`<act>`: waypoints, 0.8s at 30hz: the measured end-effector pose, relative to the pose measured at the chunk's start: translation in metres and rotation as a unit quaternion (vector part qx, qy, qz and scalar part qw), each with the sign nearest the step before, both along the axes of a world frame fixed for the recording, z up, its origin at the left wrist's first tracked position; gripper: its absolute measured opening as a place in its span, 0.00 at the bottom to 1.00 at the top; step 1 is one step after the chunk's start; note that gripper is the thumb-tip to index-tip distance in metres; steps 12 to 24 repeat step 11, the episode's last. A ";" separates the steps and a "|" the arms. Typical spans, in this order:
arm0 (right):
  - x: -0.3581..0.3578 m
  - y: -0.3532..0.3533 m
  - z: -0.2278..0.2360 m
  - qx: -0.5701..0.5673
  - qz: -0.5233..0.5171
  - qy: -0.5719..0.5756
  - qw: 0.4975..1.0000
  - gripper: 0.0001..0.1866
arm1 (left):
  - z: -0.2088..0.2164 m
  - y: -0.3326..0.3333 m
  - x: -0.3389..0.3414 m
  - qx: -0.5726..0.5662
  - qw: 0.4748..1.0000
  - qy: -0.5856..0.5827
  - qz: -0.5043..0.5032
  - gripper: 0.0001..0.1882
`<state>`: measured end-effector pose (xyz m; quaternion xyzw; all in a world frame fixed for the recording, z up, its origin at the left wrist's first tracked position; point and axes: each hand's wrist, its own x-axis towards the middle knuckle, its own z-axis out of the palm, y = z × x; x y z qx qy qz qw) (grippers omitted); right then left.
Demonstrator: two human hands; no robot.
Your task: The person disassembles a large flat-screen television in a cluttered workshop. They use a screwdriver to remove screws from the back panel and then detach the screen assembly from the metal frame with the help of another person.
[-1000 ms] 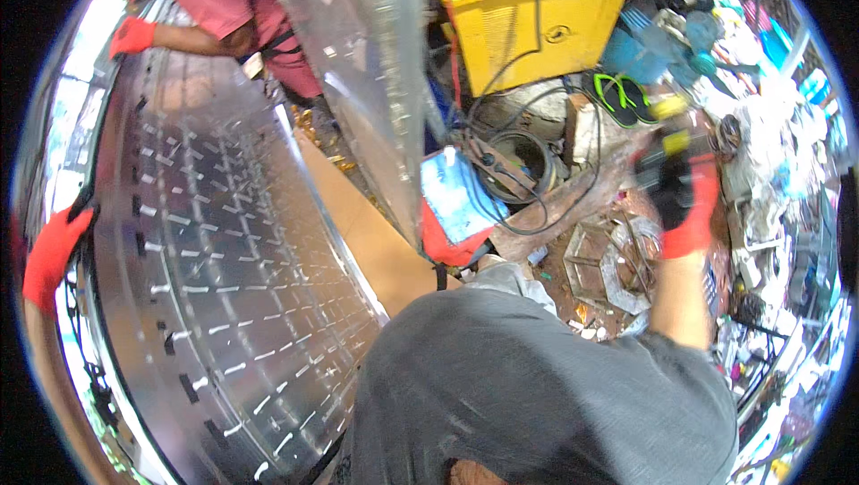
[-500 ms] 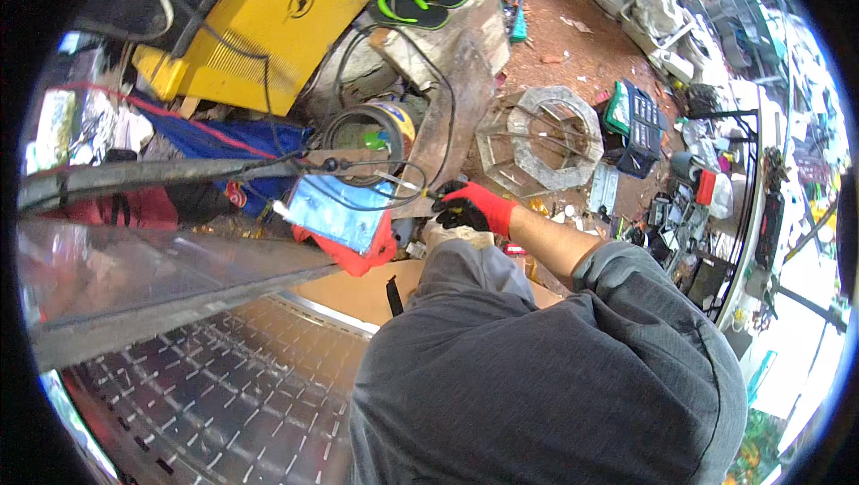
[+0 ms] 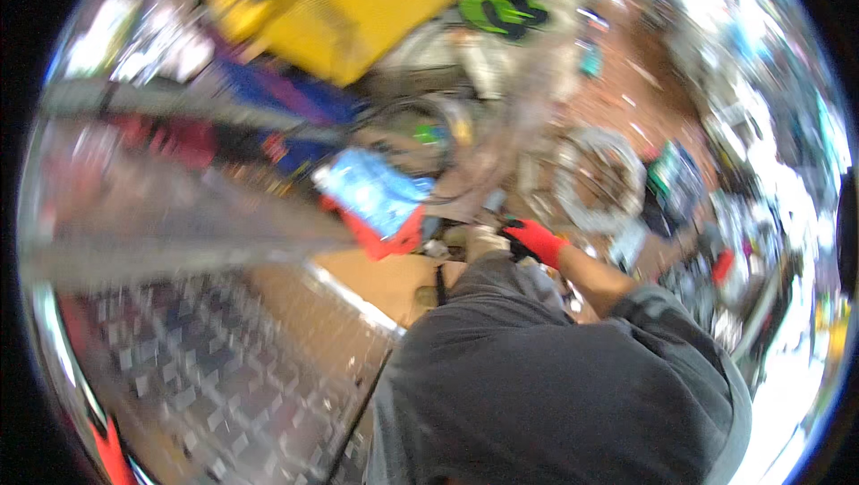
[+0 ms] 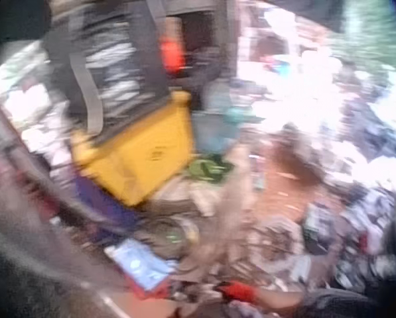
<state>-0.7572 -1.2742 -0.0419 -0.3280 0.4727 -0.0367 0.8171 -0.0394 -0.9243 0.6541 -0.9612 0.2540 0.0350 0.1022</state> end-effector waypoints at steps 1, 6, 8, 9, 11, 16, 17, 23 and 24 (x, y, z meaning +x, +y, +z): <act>-0.016 -0.005 0.010 0.014 0.011 0.040 0.999 0.16 | -0.046 -0.037 -0.051 -0.013 0.999 -0.031 -0.023 0.40; 0.014 -0.023 0.005 -0.012 0.034 0.019 0.999 0.10 | -0.036 -0.047 -0.250 0.005 0.994 -0.100 -0.048 0.34; 0.020 -0.032 -0.041 -0.085 0.129 -0.021 0.988 0.13 | -0.014 -0.020 -0.305 -0.011 0.994 -0.109 -0.009 0.34; 0.032 -0.031 -0.071 -0.123 0.211 -0.048 0.969 0.15 | -0.002 -0.010 -0.349 -0.010 0.994 -0.113 0.005 0.33; 0.069 -0.042 -0.098 -0.187 0.309 -0.093 0.928 0.16 | 0.002 0.038 -0.413 -0.030 0.990 -0.131 0.051 0.33; 0.069 -0.042 -0.098 -0.187 0.309 -0.093 0.928 0.16 | 0.002 0.038 -0.413 -0.030 0.990 -0.131 0.051 0.33; 0.069 -0.042 -0.098 -0.187 0.309 -0.093 0.928 0.16 | 0.002 0.038 -0.413 -0.030 0.990 -0.131 0.051 0.33; 0.069 -0.042 -0.098 -0.187 0.309 -0.093 0.928 0.16 | 0.002 0.038 -0.413 -0.030 0.990 -0.131 0.051 0.33; 0.069 -0.042 -0.098 -0.187 0.309 -0.093 0.928 0.16 | 0.002 0.038 -0.413 -0.030 0.990 -0.131 0.051 0.33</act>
